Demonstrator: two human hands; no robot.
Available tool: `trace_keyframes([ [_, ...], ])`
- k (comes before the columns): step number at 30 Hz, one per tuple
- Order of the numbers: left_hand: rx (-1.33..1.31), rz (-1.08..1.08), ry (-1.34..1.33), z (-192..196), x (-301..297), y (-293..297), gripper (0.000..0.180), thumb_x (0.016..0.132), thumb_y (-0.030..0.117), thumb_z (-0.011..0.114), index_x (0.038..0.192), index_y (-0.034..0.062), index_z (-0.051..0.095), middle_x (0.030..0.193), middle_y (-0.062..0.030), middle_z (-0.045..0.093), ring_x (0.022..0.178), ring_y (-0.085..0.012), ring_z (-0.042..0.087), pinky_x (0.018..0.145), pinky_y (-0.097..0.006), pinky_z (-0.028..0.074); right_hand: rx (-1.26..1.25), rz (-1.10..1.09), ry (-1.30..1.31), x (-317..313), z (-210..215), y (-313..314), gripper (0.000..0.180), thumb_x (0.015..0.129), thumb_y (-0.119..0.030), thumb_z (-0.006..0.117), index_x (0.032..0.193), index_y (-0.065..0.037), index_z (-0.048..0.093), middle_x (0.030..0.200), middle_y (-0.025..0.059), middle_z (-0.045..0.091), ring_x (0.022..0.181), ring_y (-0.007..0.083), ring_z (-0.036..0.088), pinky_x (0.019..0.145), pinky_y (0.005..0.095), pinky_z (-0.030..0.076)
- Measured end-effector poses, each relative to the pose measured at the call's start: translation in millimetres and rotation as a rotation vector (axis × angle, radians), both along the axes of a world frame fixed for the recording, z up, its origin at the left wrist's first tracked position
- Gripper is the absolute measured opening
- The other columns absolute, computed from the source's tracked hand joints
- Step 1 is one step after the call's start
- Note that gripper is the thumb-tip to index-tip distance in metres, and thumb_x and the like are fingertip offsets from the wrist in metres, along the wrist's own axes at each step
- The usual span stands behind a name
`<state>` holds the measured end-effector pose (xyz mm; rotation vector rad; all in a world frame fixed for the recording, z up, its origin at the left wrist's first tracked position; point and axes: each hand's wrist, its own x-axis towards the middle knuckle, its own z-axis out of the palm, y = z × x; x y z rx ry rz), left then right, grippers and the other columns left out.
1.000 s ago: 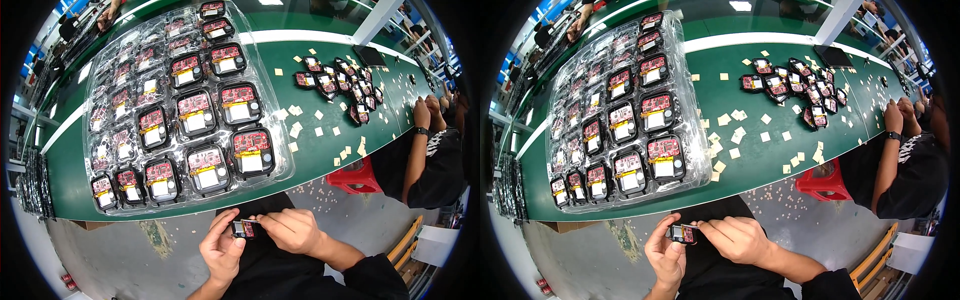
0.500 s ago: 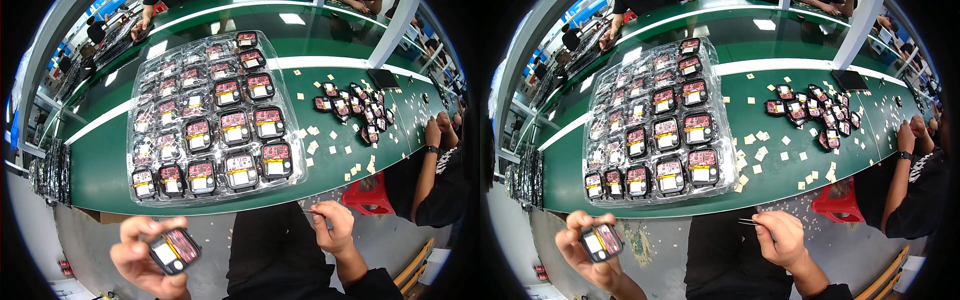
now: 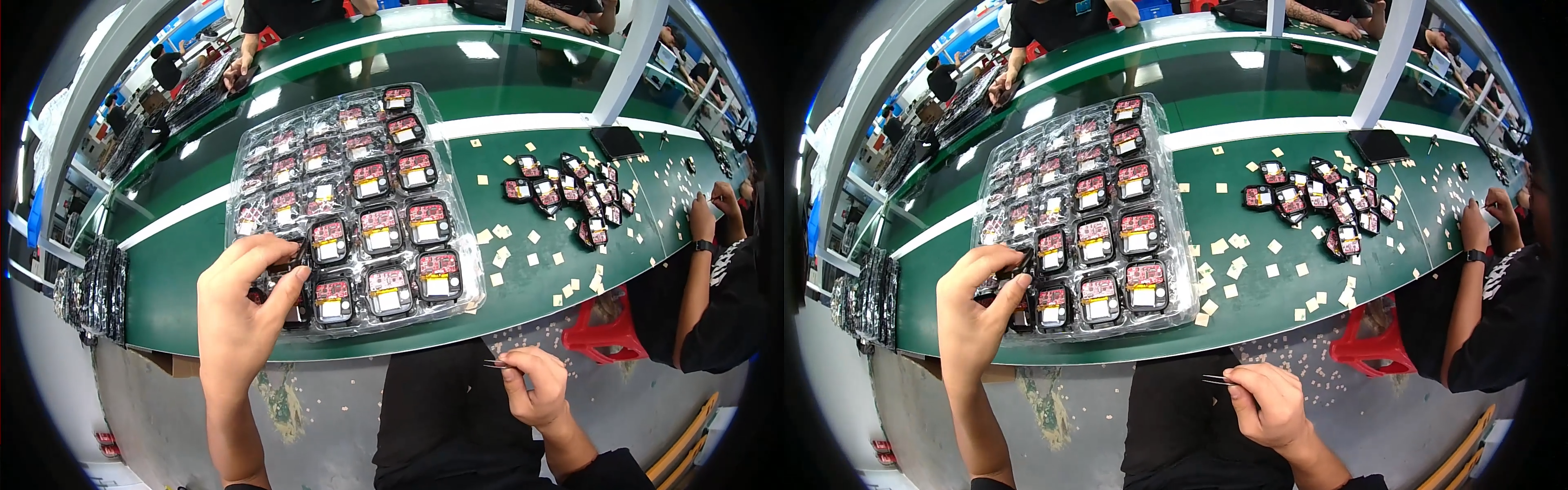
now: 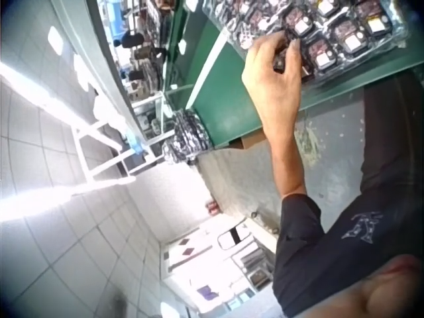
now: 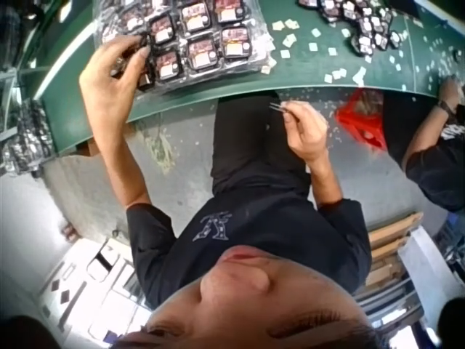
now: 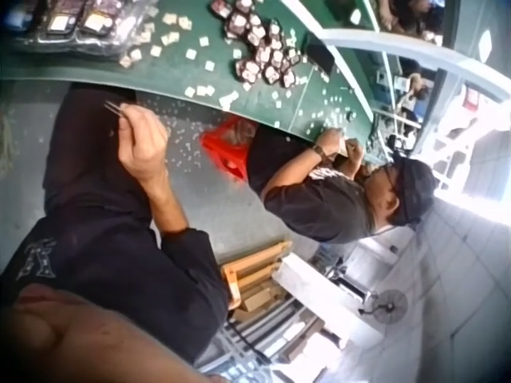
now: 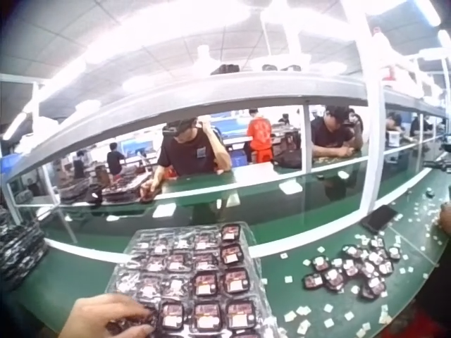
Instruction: Manually assemble small electronic components and place them into organized trays on a factory conveyor belt.
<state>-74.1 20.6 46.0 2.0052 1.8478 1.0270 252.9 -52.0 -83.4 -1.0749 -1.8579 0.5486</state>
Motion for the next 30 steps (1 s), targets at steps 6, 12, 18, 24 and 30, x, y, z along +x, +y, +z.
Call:
trace_keyframes([
  [6, 0.125, -0.044, 0.419, -1, -2, -3, 0.025, 0.084, 0.008, 0.078, 0.104, -0.0050, 0.074, 0.105, -0.0167, 0.073, 0.102, -0.0335, 0.068, 0.098, -0.041, 0.052, 0.058, -0.095, -0.012, 12, -1, 9, 0.016, 0.087, 0.002, 0.071, 0.102, 0.002, 0.067, 0.088, 0.0142, 0.073, 0.069, 0.0277, 0.070, 0.062, 0.0341, 0.056],
  [12, 0.099, 0.031, 0.507, 1, 5, -5, 0.027, 0.086, 0.012, 0.078, 0.107, -0.0044, 0.075, 0.103, -0.0147, 0.070, 0.099, -0.0337, 0.066, 0.099, -0.041, 0.048, 0.029, -0.227, 0.024, 31, 4, 17, 0.017, 0.088, 0.006, 0.068, 0.105, 0.005, 0.067, 0.091, 0.0181, 0.072, 0.073, 0.0265, 0.070, 0.064, 0.0311, 0.055],
  [18, 0.002, 0.021, 0.478, -2, 7, -8, 0.041, 0.088, 0.019, 0.075, 0.118, -0.0084, 0.070, 0.126, -0.0181, 0.063, 0.120, -0.0384, 0.057, 0.105, -0.046, 0.044, 0.157, -0.439, -0.142, 50, 9, 37, 0.018, 0.090, 0.008, 0.064, 0.109, 0.005, 0.065, 0.103, 0.0210, 0.069, 0.085, 0.0332, 0.070, 0.072, 0.0365, 0.056],
  [24, -0.072, 0.025, 0.511, -5, 7, -13, 0.061, 0.095, 0.042, 0.066, 0.128, -0.0089, 0.064, 0.133, -0.0197, 0.058, 0.126, -0.0397, 0.054, 0.108, -0.047, 0.042, 0.067, -0.741, -0.330, 74, 9, 69, 0.028, 0.094, -0.009, 0.068, 0.120, 0.000, 0.066, 0.118, 0.0212, 0.064, 0.093, 0.0390, 0.069, 0.076, 0.0440, 0.056],
  [30, 0.064, 0.079, 0.442, -11, 5, -19, 0.071, 0.098, 0.054, 0.060, 0.135, -0.0066, 0.060, 0.140, -0.0215, 0.056, 0.133, -0.0400, 0.052, 0.110, -0.048, 0.041, -0.011, -0.792, -0.262, 85, 17, 104, 0.032, 0.090, -0.021, 0.076, 0.113, -0.001, 0.067, 0.114, 0.0177, 0.067, 0.086, 0.0379, 0.071, 0.074, 0.0459, 0.055],
])
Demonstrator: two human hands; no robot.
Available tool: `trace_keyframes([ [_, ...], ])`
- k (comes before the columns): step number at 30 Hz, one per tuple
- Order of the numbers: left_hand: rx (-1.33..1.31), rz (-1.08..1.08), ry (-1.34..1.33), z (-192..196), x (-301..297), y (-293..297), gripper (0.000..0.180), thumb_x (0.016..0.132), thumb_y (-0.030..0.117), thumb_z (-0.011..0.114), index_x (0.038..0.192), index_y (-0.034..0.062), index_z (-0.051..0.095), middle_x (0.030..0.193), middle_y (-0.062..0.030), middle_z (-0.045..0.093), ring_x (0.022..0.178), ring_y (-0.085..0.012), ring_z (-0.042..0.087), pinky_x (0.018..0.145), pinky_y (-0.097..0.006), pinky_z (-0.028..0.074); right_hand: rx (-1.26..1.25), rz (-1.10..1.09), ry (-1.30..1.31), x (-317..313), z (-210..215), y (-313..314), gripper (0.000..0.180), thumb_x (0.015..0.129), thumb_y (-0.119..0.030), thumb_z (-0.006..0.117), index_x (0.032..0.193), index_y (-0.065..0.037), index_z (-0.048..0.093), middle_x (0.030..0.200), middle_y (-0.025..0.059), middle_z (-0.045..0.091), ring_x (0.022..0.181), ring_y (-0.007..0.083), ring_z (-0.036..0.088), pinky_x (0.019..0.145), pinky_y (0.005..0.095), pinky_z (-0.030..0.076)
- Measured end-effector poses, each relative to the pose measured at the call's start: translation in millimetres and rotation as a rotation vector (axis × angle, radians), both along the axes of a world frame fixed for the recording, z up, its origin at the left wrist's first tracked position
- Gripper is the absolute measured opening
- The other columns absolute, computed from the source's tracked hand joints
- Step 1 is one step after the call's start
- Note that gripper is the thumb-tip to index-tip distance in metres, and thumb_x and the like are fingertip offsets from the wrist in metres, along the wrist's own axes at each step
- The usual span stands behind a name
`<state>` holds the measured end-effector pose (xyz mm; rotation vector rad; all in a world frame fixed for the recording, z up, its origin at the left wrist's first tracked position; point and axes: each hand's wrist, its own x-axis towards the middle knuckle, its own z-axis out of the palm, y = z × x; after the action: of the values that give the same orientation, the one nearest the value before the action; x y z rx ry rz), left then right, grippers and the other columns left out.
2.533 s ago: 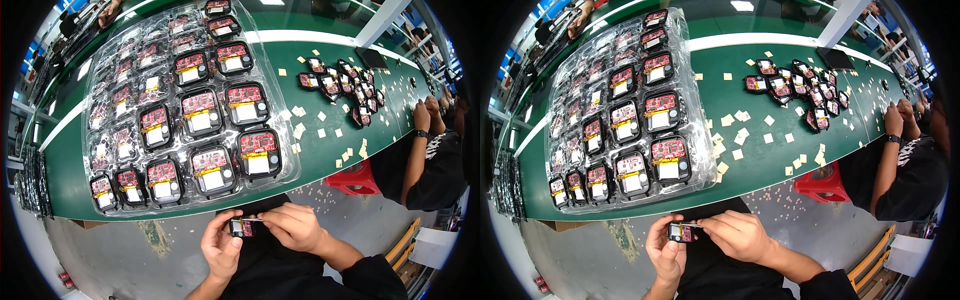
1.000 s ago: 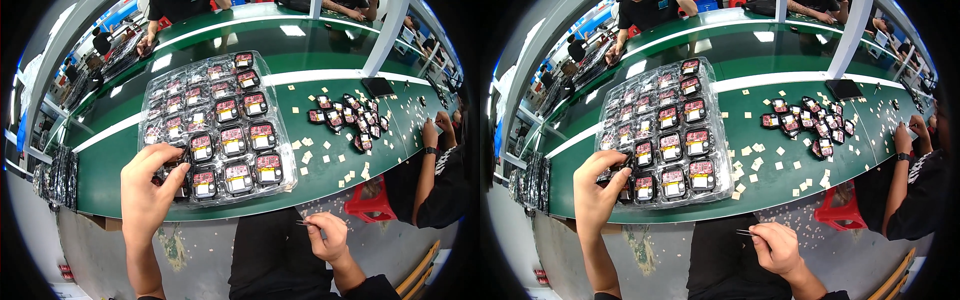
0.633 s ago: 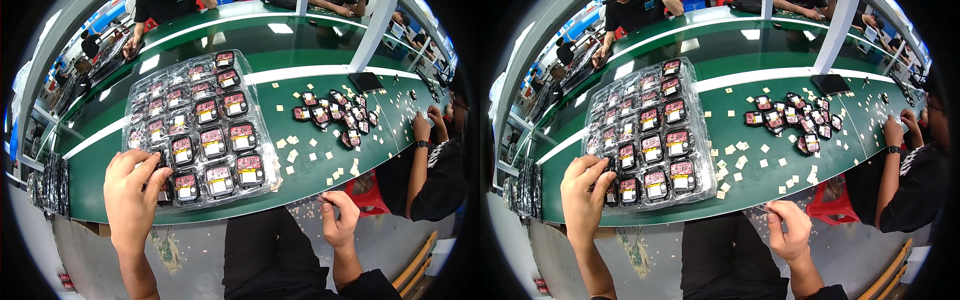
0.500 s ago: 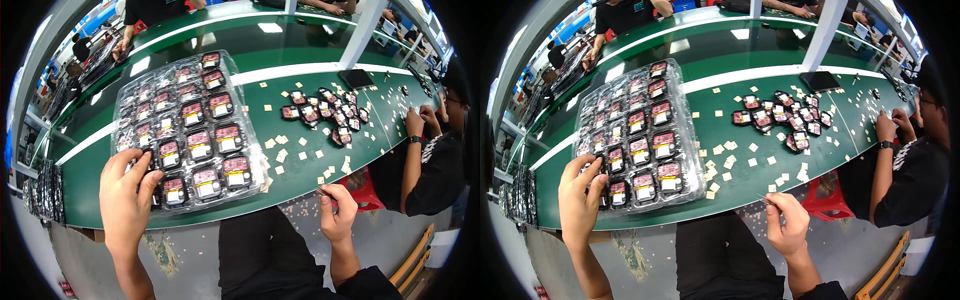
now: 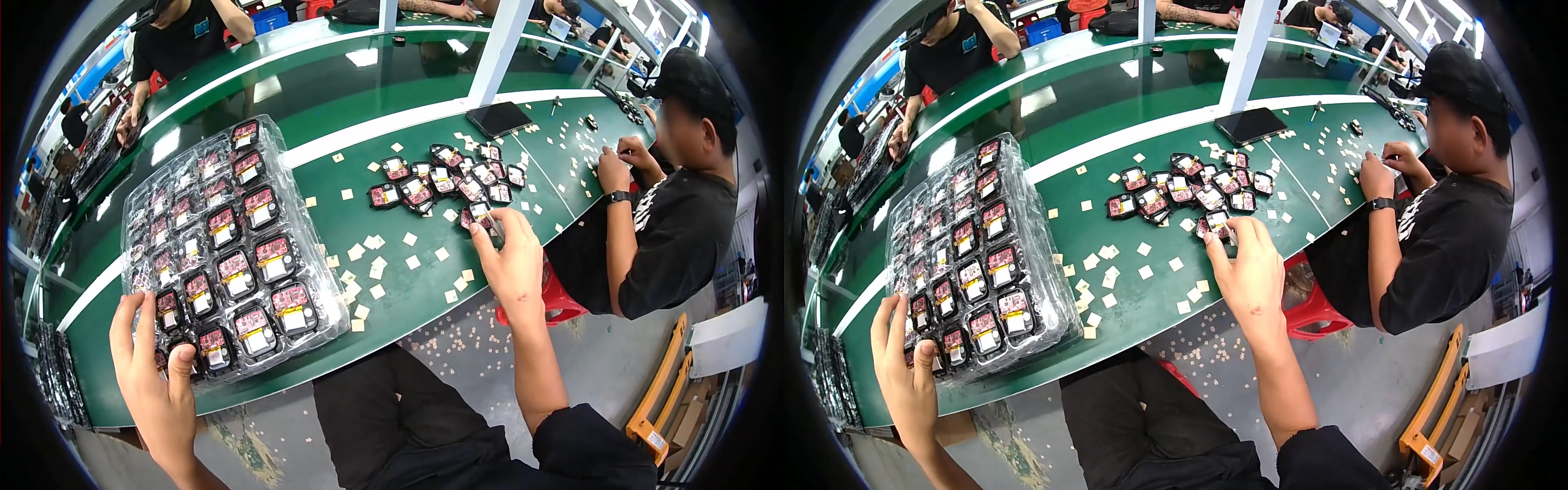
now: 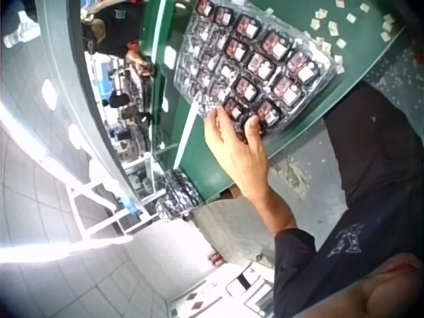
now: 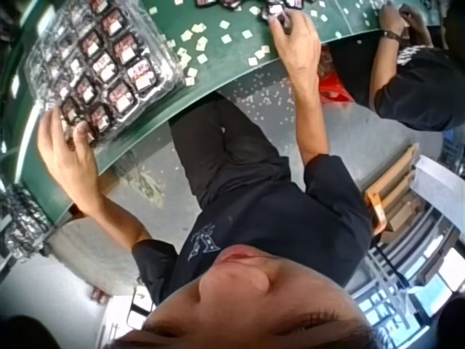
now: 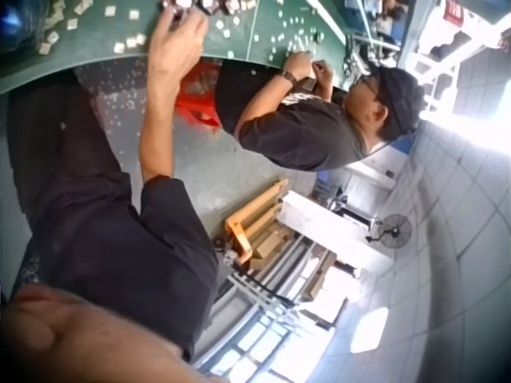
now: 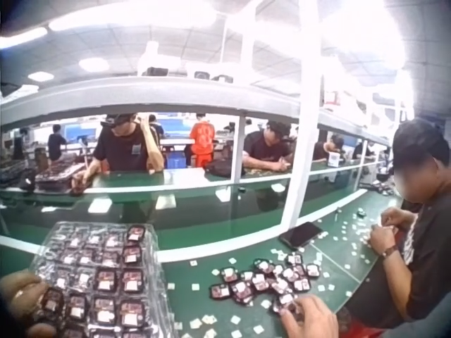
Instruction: Manually assemble small electronic components and place them into organized trays on a factory conveyor belt.
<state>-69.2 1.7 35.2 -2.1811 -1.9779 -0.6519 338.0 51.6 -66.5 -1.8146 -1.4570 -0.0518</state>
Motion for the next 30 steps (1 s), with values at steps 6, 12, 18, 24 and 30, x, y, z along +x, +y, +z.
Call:
trace_keyframes([
  [6, 0.352, -0.127, 0.048, 0, 15, -42, 0.066, 0.104, 0.054, 0.053, 0.128, -0.0069, 0.063, 0.130, -0.0253, 0.062, 0.125, -0.0428, 0.060, 0.106, -0.053, 0.046, 0.019, -0.051, -0.014, 2, -10, 17, 0.021, 0.088, -0.016, 0.076, 0.095, -0.001, 0.062, 0.089, 0.0181, 0.068, 0.079, 0.0412, 0.067, 0.071, 0.0473, 0.053],
  [12, 0.093, -0.781, -0.507, -56, 53, -67, 0.061, 0.083, 0.027, 0.089, 0.131, 0.0071, 0.057, 0.129, -0.0193, 0.060, 0.114, -0.0347, 0.067, 0.093, -0.048, 0.061, 0.207, 0.348, 0.412, -27, -11, -31, 0.023, 0.080, 0.000, 0.079, 0.092, -0.001, 0.060, 0.115, 0.0176, 0.072, 0.057, 0.0018, 0.042, 0.048, 0.0200, 0.033],
  [18, -0.243, -0.324, -1.832, -117, 115, -94, 0.065, 0.089, 0.025, 0.083, 0.135, -0.0113, 0.057, 0.141, -0.0221, 0.051, 0.123, -0.0292, 0.061, 0.100, -0.038, 0.053, -0.029, 1.129, 0.441, -101, 3, -87, 0.041, 0.075, -0.023, 0.093, 0.090, -0.004, 0.061, 0.112, 0.0193, 0.074, 0.070, 0.0228, 0.075, 0.055, 0.0288, 0.059],
  [24, -0.288, -0.423, -1.825, -135, 107, -100, 0.070, 0.087, 0.031, 0.085, 0.136, -0.0110, 0.057, 0.140, -0.0218, 0.053, 0.129, -0.0302, 0.057, 0.108, -0.040, 0.048, -0.050, 1.139, 0.445, -112, -17, -101, 0.044, 0.078, -0.028, 0.091, 0.093, -0.003, 0.058, 0.116, 0.0209, 0.073, 0.063, 0.0226, 0.072, 0.053, 0.0294, 0.058],
  [30, -0.300, -0.240, -2.024, -146, 111, -105, 0.062, 0.086, 0.026, 0.086, 0.130, -0.0077, 0.060, 0.132, -0.0214, 0.058, 0.123, -0.0344, 0.062, 0.105, -0.045, 0.051, -0.236, 1.056, 0.458, -114, -10, -108, 0.065, 0.074, -0.036, 0.092, 0.116, -0.002, 0.057, 0.124, 0.0195, 0.059, 0.078, 0.0248, 0.072, 0.063, 0.0317, 0.062],
])
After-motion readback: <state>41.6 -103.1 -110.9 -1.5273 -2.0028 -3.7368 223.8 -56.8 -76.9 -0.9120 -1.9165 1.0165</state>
